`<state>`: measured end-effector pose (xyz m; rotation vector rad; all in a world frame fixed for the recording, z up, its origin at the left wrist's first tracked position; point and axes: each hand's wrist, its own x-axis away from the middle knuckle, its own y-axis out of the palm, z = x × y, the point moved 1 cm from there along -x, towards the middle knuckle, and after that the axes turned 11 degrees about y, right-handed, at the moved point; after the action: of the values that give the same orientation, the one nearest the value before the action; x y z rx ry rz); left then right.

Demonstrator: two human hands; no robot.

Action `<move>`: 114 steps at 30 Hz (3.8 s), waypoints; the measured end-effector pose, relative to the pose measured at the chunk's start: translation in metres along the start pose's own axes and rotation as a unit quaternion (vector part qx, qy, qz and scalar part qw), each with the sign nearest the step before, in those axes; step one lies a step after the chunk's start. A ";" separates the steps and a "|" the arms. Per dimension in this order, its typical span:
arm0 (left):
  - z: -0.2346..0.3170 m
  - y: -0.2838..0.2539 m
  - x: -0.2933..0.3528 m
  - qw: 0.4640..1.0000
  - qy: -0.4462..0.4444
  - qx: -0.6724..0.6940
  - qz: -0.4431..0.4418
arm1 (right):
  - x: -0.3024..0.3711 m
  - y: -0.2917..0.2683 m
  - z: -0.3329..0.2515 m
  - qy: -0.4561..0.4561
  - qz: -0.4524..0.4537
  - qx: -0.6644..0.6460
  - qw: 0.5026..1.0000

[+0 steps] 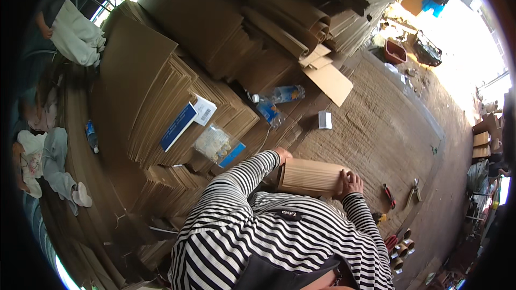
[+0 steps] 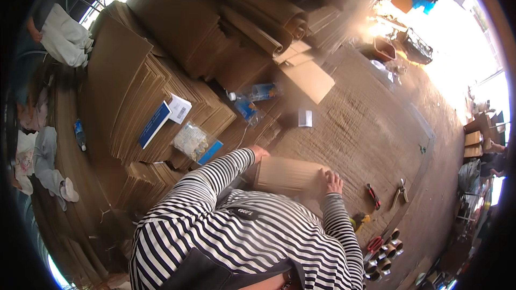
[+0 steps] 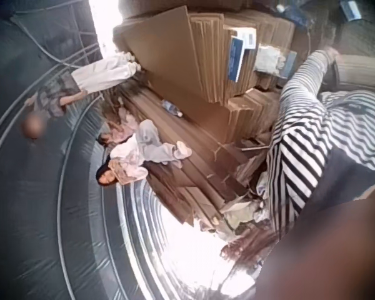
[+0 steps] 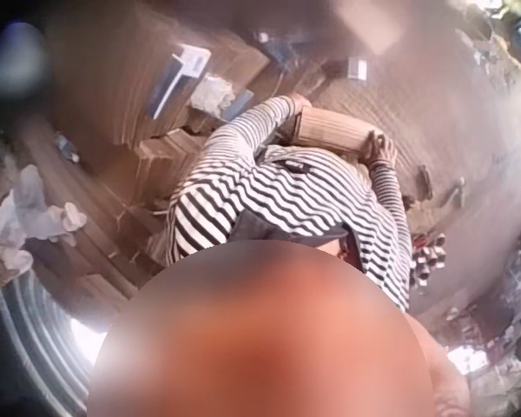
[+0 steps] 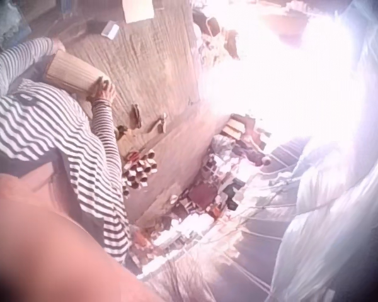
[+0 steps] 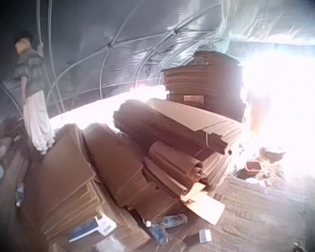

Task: The person assembles a cardboard tube by wrapping a corrugated sheet around a cylindrical core and securing it with tape. They repeatedly adjust the tube, apply tape, and inspect the seam to ensure it is properly sealed.

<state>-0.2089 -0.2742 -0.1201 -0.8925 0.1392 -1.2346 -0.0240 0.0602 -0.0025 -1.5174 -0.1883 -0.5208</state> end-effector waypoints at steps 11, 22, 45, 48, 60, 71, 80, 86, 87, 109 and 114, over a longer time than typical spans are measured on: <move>0.073 -0.246 -0.001 0.872 0.138 -0.045 0.467 | 0.009 -0.007 -0.029 0.056 -0.019 0.006 0.998; 0.057 -0.398 -0.040 0.889 -0.052 -0.428 0.155 | 0.013 -0.057 -0.040 0.007 -0.052 -0.020 0.998; 0.223 -0.205 0.018 0.544 0.304 0.747 0.229 | -0.007 -0.132 0.032 -0.140 -0.072 -0.344 0.925; 0.207 -0.192 0.008 0.539 0.262 0.767 0.228 | 0.007 -0.130 0.024 -0.040 -0.094 -0.071 0.992; 0.169 -0.133 0.020 0.575 0.049 0.772 0.266 | -0.053 -0.168 0.092 0.196 0.134 -0.282 0.930; 0.184 0.006 0.061 0.555 -0.246 0.675 0.419 | -0.079 -0.138 0.047 0.063 0.134 -0.092 0.985; 0.169 0.037 0.115 0.531 -0.179 0.694 0.453 | -0.089 -0.208 -0.004 -0.147 0.051 -0.162 0.974; 0.168 0.049 0.140 0.561 -0.198 0.660 0.459 | -0.079 -0.309 -0.037 -0.311 0.107 -0.299 0.896; 0.164 0.057 0.146 0.568 -0.203 0.649 0.464 | -0.073 -0.326 -0.048 -0.293 0.159 -0.318 0.888; 0.099 0.008 0.186 0.629 -0.173 0.548 0.524 | -0.099 -0.306 -0.016 -0.009 0.543 -0.438 0.716; 0.101 -0.019 0.146 0.688 -0.113 0.539 0.472 | -0.077 -0.270 0.002 0.001 0.489 -0.483 0.726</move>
<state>-0.1151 -0.3484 0.0124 0.1570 -0.2985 -0.0651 -0.2090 0.0860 0.2076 -2.3172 1.0257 0.3400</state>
